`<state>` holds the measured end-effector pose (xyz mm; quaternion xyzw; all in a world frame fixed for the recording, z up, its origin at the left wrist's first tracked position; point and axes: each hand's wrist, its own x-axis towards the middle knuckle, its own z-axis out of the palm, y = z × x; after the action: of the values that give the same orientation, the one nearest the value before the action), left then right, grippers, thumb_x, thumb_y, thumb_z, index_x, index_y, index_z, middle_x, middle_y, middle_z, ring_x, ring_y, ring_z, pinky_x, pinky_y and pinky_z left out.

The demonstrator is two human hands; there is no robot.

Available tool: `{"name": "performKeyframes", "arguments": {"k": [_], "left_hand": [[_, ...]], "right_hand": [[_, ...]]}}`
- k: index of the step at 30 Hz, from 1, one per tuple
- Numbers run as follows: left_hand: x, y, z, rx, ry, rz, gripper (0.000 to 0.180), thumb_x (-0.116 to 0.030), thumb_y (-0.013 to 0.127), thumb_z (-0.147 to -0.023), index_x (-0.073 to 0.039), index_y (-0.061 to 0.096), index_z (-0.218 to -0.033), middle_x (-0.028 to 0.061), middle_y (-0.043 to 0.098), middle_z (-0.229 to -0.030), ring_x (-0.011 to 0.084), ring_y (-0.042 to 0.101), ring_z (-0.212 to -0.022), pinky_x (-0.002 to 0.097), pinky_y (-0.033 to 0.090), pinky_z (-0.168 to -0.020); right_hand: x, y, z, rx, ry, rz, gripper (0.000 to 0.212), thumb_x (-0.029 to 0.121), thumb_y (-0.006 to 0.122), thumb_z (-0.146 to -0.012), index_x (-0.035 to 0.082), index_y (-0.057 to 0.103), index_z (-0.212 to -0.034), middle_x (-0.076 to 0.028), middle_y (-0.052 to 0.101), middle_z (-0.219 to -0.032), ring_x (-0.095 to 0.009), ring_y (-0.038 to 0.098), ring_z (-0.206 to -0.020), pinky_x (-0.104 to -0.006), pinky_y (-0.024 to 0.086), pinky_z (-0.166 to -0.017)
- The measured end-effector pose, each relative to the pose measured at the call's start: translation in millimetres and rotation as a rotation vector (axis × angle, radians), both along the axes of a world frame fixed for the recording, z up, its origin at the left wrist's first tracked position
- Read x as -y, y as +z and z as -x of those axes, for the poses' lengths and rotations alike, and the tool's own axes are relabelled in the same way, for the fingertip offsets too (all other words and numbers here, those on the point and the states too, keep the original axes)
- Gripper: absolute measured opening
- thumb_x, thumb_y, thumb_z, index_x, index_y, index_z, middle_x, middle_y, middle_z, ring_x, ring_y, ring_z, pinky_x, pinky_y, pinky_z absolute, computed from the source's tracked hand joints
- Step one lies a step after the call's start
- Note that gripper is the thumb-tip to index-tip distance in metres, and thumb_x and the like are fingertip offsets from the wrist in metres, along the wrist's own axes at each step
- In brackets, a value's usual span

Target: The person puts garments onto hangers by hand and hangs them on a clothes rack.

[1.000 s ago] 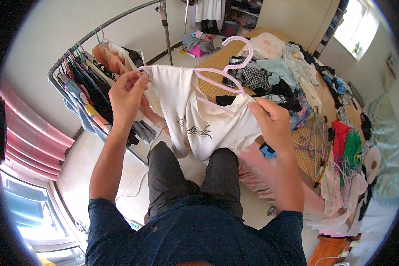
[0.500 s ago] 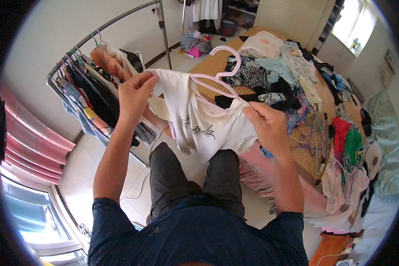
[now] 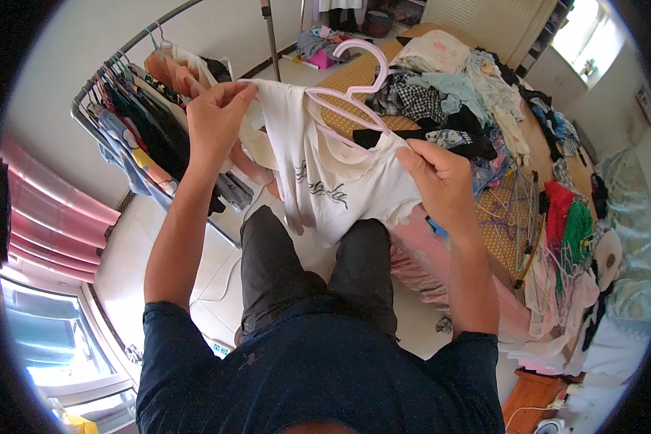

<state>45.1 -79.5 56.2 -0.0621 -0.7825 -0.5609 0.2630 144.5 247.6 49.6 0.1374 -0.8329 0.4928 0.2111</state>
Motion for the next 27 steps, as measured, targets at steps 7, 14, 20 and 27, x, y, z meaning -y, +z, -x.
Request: {"name": "performKeyframes", "arguments": {"k": [7, 14, 20, 27], "left_hand": [[3, -4, 4, -0.018, -0.061, -0.047, 0.022, -0.013, 0.07, -0.092, 0.007, 0.075, -0.097, 0.0079, 0.074, -0.083, 0.0128, 0.069, -0.073, 0.0281, 0.058, -0.065], [49, -4, 31, 0.178, -0.191, -0.857, 0.011, -0.008, 0.066, -0.092, 0.002, 0.07, -0.095, 0.0093, 0.07, -0.09, 0.0196, 0.067, -0.076, 0.0301, 0.053, -0.071], [79, -10, 42, 0.171, -0.112, -0.72, 0.018, -0.005, 0.07, -0.089, 0.001, 0.068, -0.106, 0.0079, 0.07, -0.093, 0.0191, 0.066, -0.082, 0.03, 0.052, -0.076], [63, -5, 20, -0.147, 0.017, -0.076, 0.045, -0.005, 0.073, -0.088, 0.002, 0.066, -0.132, 0.0088, 0.072, -0.115, 0.0147, 0.066, -0.099, 0.0298, 0.052, -0.092]], "right_hand": [[3, -1, 1, 0.002, 0.018, -0.023, 0.024, 0.015, 0.074, -0.101, -0.006, 0.074, -0.112, 0.005, 0.062, -0.079, -0.002, 0.049, -0.073, -0.0217, 0.04, -0.062], [-3, -2, 14, 0.037, -0.053, 0.019, 0.025, 0.017, 0.075, -0.1, -0.007, 0.075, -0.108, 0.006, 0.062, -0.08, -0.002, 0.049, -0.073, -0.0219, 0.04, -0.063], [3, 2, 13, 0.136, -0.023, 0.138, 0.023, 0.015, 0.075, -0.099, -0.007, 0.076, -0.107, 0.006, 0.066, -0.085, -0.002, 0.054, -0.075, -0.0211, 0.044, -0.066], [11, 11, 18, 0.184, 0.032, 0.135, 0.023, 0.014, 0.073, -0.1, -0.007, 0.076, -0.106, 0.005, 0.067, -0.084, -0.002, 0.055, -0.075, -0.0221, 0.045, -0.066]]}}
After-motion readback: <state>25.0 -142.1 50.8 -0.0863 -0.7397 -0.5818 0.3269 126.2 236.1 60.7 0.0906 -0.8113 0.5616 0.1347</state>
